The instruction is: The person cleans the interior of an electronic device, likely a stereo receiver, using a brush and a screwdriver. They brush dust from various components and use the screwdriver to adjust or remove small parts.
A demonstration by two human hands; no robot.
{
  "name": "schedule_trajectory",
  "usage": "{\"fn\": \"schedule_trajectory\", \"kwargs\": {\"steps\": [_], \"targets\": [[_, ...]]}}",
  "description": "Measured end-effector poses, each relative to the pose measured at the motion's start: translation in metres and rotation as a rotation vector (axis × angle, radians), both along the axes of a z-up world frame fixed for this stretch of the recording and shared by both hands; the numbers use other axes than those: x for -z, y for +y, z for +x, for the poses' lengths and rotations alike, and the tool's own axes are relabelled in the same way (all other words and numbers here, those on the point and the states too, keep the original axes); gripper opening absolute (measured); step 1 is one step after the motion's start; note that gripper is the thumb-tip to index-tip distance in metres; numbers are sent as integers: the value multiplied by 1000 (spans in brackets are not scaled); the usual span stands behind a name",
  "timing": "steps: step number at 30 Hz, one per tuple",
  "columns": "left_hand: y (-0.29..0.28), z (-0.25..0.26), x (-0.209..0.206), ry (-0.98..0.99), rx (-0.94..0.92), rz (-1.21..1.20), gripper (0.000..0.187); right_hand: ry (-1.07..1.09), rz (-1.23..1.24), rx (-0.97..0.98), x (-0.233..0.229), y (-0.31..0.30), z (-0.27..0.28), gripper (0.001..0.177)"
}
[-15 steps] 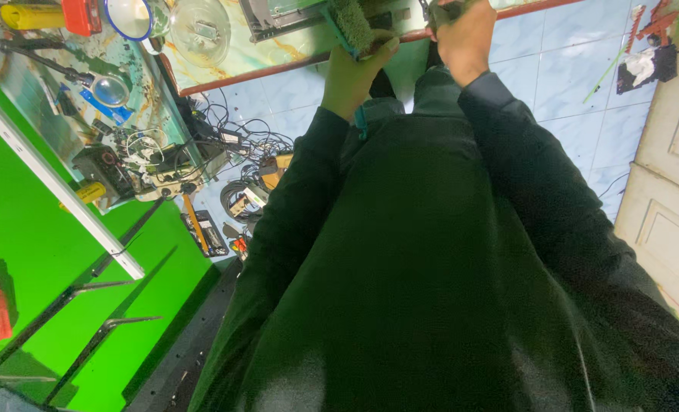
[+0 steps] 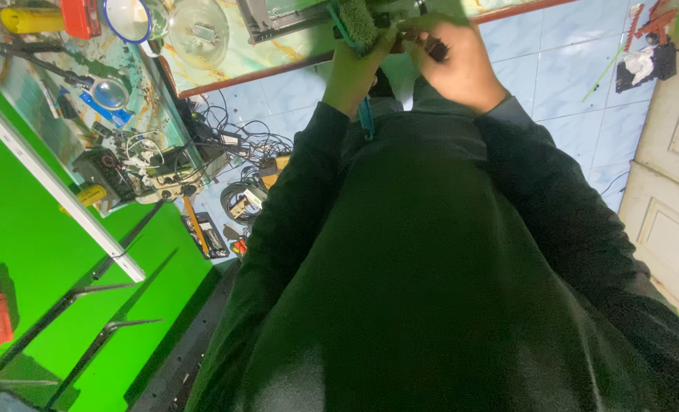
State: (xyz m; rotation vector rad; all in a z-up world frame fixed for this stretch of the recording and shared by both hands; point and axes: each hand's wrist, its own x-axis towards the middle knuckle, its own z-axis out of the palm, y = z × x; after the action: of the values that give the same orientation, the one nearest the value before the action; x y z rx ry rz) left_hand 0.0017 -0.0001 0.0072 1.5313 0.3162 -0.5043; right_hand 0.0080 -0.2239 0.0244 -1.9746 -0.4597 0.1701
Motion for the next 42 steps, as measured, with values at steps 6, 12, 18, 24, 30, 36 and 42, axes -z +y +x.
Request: {"fn": "schedule_trajectory", "kwargs": {"steps": [6,12,18,24,30,36,42], "targets": [[-5,4,7,-23,17,-5,39,-5,46,11,-11,4,1,12],[-12,5,4,-28,30,-11,38,101,120,89,-11,5,-6,16],[-14,12,-8,42,85,93,33,157,160,127,-14,2,-7,17],[-24,9,0,-75,53,80,37,91,136,124,2,-5,-8,22],[-30,5,23,-87,66,157,39,6,-160,87,23,-11,-8,21],[-27,7,37,-33,68,162,45,-46,-152,77,44,-21,3,17],[-3,7,48,-166,-19,41,36,-93,-295,98,70,-24,14,19]]}}
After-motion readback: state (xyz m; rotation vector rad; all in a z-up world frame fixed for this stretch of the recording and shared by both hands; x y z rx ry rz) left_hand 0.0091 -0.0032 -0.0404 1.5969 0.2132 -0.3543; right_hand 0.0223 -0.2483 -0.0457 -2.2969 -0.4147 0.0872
